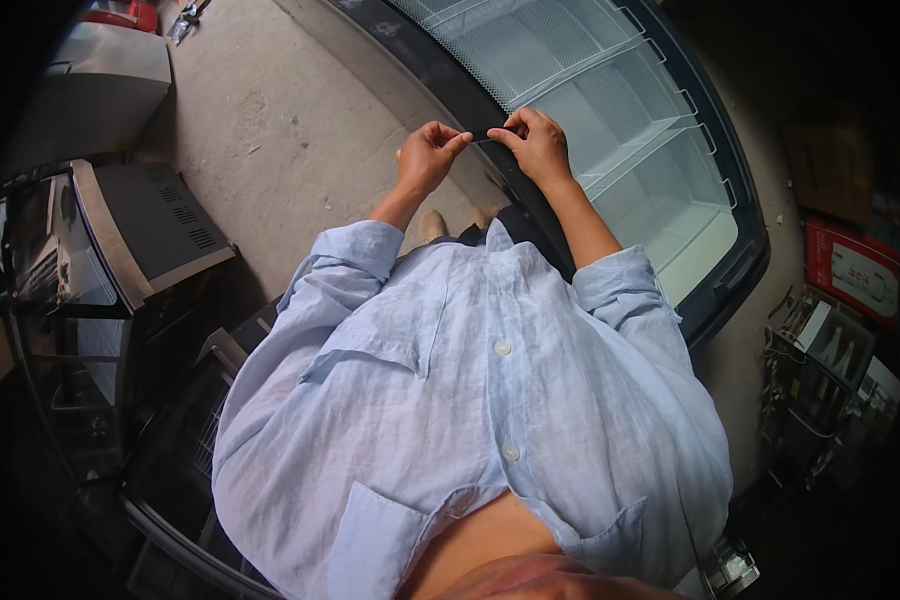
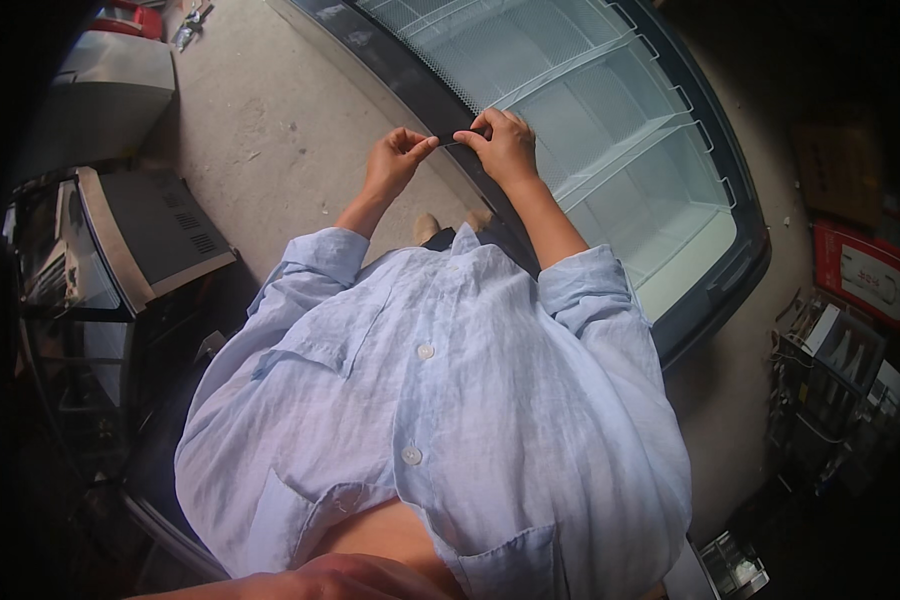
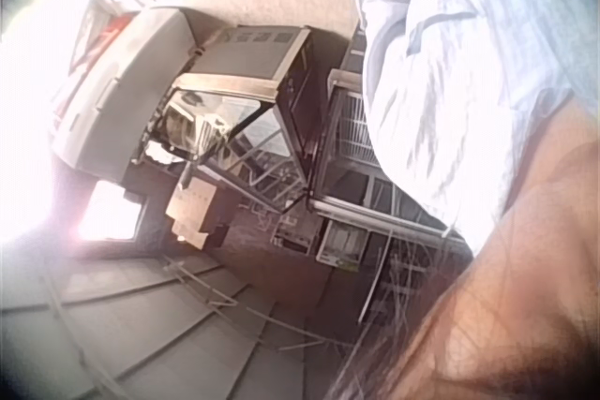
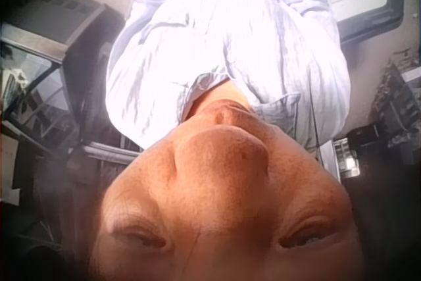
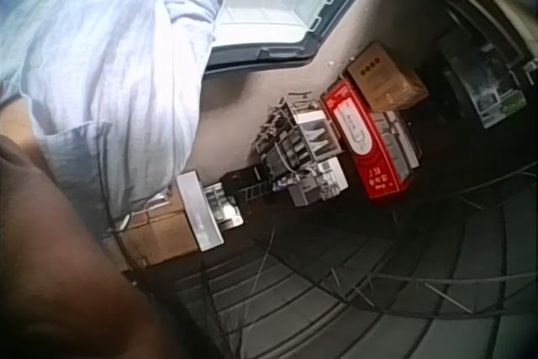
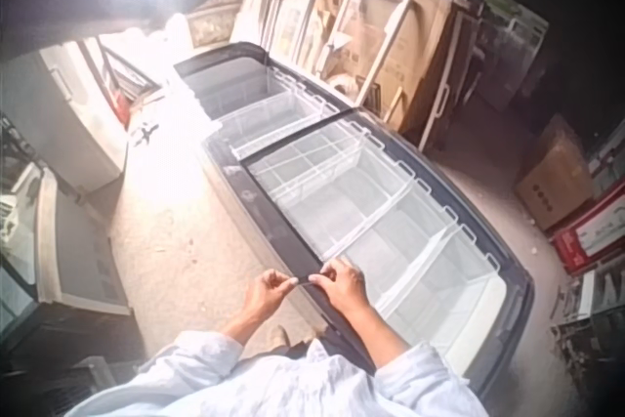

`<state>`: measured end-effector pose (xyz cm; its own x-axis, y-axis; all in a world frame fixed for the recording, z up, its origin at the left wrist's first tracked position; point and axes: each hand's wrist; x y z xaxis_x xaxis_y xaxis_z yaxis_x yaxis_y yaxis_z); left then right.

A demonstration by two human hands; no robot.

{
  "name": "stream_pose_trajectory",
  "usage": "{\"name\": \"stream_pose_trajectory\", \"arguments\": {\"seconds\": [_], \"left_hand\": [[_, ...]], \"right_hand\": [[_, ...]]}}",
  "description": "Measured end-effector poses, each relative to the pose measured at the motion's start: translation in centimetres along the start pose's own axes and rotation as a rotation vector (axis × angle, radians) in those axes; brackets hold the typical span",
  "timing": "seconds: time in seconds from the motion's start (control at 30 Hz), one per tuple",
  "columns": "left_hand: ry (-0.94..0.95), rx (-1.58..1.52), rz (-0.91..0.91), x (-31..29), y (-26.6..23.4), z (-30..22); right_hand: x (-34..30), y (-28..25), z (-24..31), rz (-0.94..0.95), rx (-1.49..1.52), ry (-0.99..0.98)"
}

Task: The person uses a small black tool to pry and remove a black rubber seal from the edge of a glass-top freezer. They work along the perimeter of the lid, lifting and pulling the seal away from the frame.

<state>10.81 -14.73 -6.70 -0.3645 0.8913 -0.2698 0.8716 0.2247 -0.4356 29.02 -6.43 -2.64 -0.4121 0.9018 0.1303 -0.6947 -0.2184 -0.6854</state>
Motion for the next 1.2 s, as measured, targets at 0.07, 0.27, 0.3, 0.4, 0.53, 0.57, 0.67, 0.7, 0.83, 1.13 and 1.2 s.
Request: {"name": "stream_pose_trajectory", "arguments": {"seconds": [0.07, 0.27, 0.3, 0.4, 0.53, 0.57, 0.67, 0.7, 0.83, 1.13, 1.2], "left_hand": [[0.004, 0.031, -0.029, 0.0, -0.2, -1.1], [-0.004, 0.034, -0.004, -0.4, -0.3, -0.8], [-0.015, 0.041, -0.002, -0.6, -0.3, -0.8], [0.03, 0.022, -0.061, 0.1, -0.2, -1.1], [0.016, 0.051, -0.028, -0.6, -0.4, -1.8], [0.012, 0.044, -0.023, -0.6, -0.3, -1.5], [0.02, 0.071, -0.047, -0.4, -0.3, -2.2], [0.025, 0.091, -0.062, -0.3, -0.4, -2.4], [0.04, 0.113, -0.041, -0.7, -0.2, -1.5], [0.043, 0.146, -0.014, -0.2, -0.5, -1.6], [0.052, 0.154, -0.017, -0.2, -0.6, -1.9]], "right_hand": [[0.3, 0.0, 0.1, -0.011, 0.024, 0.046], [0.0, 0.0, -0.1, 0.012, -0.009, 0.002], [0.0, 0.0, 0.0, 0.0, 0.003, 0.013], [0.2, 0.1, 0.1, -0.024, 0.033, 0.035], [0.0, 0.2, -0.5, -0.018, 0.005, 0.007], [-0.1, 0.1, -0.6, -0.013, -0.013, -0.007], [0.2, 0.2, -0.6, -0.036, 0.061, 0.033], [0.2, 0.2, -0.4, -0.035, 0.054, 0.03], [-0.2, -0.1, -0.2, -0.021, 0.015, 0.016], [-0.7, -0.1, -0.4, -0.041, 0.005, 0.001], [-0.8, -0.1, -0.3, -0.047, 0.013, 0.019]]}}
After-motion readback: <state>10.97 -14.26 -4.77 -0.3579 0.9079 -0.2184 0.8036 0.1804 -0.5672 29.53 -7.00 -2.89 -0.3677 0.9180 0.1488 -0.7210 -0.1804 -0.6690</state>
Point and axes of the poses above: each hand's wrist, its own x-axis towards the middle knuckle, its own y-axis out of the palm, z = x × y, and after that the axes turned 6 degrees about x, right-handed
